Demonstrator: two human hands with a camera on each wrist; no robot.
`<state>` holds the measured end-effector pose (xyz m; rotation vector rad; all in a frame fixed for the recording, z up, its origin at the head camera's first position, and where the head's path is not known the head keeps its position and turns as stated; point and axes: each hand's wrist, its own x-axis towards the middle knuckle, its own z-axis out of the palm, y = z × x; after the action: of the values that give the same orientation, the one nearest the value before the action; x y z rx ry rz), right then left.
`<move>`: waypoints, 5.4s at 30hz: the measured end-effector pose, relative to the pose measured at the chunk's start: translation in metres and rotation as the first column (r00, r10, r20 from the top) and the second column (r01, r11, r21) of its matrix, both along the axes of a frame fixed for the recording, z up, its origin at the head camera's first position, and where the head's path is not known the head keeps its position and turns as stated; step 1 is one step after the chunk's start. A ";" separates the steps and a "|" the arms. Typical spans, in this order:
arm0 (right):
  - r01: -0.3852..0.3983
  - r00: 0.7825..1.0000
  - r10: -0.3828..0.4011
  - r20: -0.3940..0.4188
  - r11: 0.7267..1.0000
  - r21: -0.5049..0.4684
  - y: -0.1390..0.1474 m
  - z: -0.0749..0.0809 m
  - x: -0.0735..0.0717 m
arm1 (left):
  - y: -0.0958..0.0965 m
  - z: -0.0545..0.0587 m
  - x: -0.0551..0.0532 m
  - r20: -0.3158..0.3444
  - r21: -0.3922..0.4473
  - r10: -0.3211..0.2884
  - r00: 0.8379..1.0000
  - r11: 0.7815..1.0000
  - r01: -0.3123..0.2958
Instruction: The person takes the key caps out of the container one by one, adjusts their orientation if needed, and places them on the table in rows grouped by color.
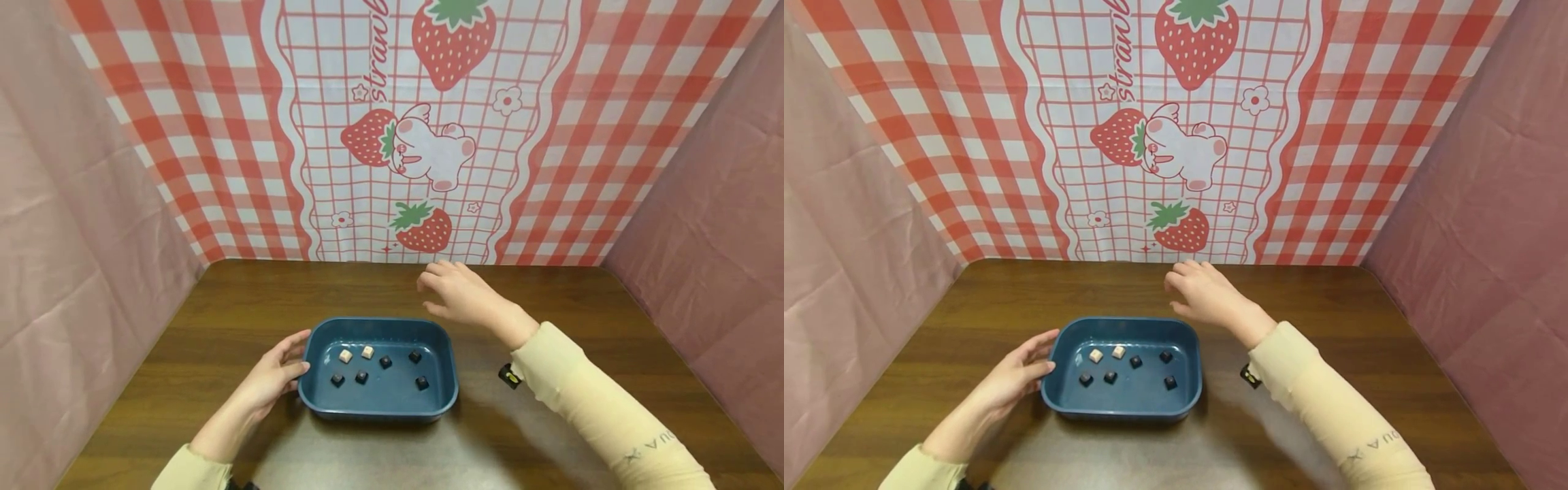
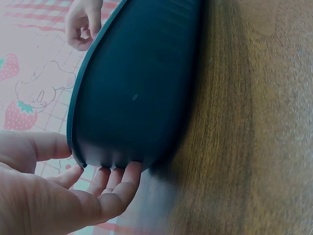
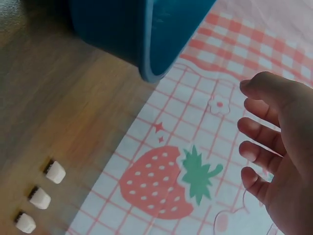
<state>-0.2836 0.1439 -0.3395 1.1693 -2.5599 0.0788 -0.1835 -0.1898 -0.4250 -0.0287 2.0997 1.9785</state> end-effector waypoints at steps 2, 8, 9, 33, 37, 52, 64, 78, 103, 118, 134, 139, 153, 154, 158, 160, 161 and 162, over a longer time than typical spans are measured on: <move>-0.022 1.000 0.022 0.001 1.000 0.012 -0.006 0.002 -0.001 | 0.000 0.000 0.000 0.000 0.003 -0.001 1.000 1.000 0.001; -0.123 0.992 0.124 -0.037 0.992 0.042 -0.021 0.005 -0.004 | 0.000 -0.001 -0.001 -0.005 0.004 -0.002 1.000 1.000 0.002; -0.136 0.989 0.138 -0.043 0.989 0.052 -0.024 0.005 -0.005 | 0.000 -0.001 0.000 -0.005 0.003 -0.001 1.000 1.000 0.001; -0.392 0.916 0.399 0.045 0.866 0.311 -0.074 -0.024 -0.006 | -0.001 -0.002 -0.002 -0.006 0.007 -0.001 1.000 1.000 0.001; -0.400 0.914 0.400 0.076 0.848 0.347 -0.080 -0.030 -0.005 | -0.001 -0.003 -0.003 -0.006 0.006 0.002 1.000 1.000 -0.002; -0.406 0.901 0.429 0.067 0.779 0.477 -0.095 -0.049 -0.009 | -0.002 -0.002 -0.003 -0.002 0.003 0.004 1.000 1.000 -0.004; -0.369 0.887 0.461 -0.011 0.725 0.582 -0.101 -0.058 -0.008 | -0.001 -0.002 -0.003 0.003 -0.009 0.009 1.000 1.000 -0.009; -0.311 0.858 0.505 -0.092 0.654 0.690 -0.103 -0.067 -0.005 | 0.001 -0.002 -0.002 0.002 -0.015 0.015 1.000 1.000 -0.015; -0.365 0.885 0.459 -0.080 0.791 0.491 -0.072 -0.034 0.007 | 0.000 -0.001 -0.002 0.000 -0.014 0.012 1.000 1.000 -0.012; -0.289 0.922 0.363 -0.132 0.875 0.387 -0.032 0.000 0.008 | 0.001 0.002 0.000 0.006 -0.025 0.013 1.000 1.000 -0.013; -0.180 0.961 0.228 -0.156 0.946 0.271 0.021 0.009 0.004 | 0.001 -0.001 0.000 -0.004 -0.013 -0.006 1.000 1.000 0.006; -0.168 0.960 0.212 -0.186 0.959 0.226 0.040 0.008 0.000 | 0.000 0.000 0.001 -0.003 -0.016 -0.011 1.000 1.000 0.011; -0.067 0.979 0.090 -0.184 0.990 0.126 0.096 -0.006 -0.012 | 0.001 0.001 0.001 0.003 -0.014 -0.020 1.000 1.000 0.020; -0.056 0.980 0.078 -0.185 0.991 0.122 0.100 -0.007 -0.012 | 0.001 0.001 0.001 0.003 -0.014 -0.021 1.000 1.000 0.021; -0.007 0.983 0.028 -0.180 0.993 0.118 0.112 -0.012 -0.013 | 0.001 0.000 0.001 0.007 -0.017 -0.020 1.000 1.000 0.020; 0.018 0.985 0.004 -0.175 0.993 0.120 0.118 -0.015 -0.014 | 0.001 0.000 0.001 0.013 -0.024 -0.016 1.000 1.000 0.017; 0.030 0.985 -0.009 -0.172 0.992 0.120 0.121 -0.017 -0.015 | 0.001 0.001 0.001 0.016 -0.026 -0.014 1.000 1.000 0.015; 0.042 0.985 -0.022 -0.169 0.992 0.118 0.124 -0.019 -0.015 | 0.001 0.001 0.001 0.018 -0.029 -0.012 1.000 0.999 0.012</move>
<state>-0.2989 0.2677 -0.3587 1.1255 -2.4627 -0.1779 -0.1827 -0.1891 -0.4244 -0.0394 2.1126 1.9333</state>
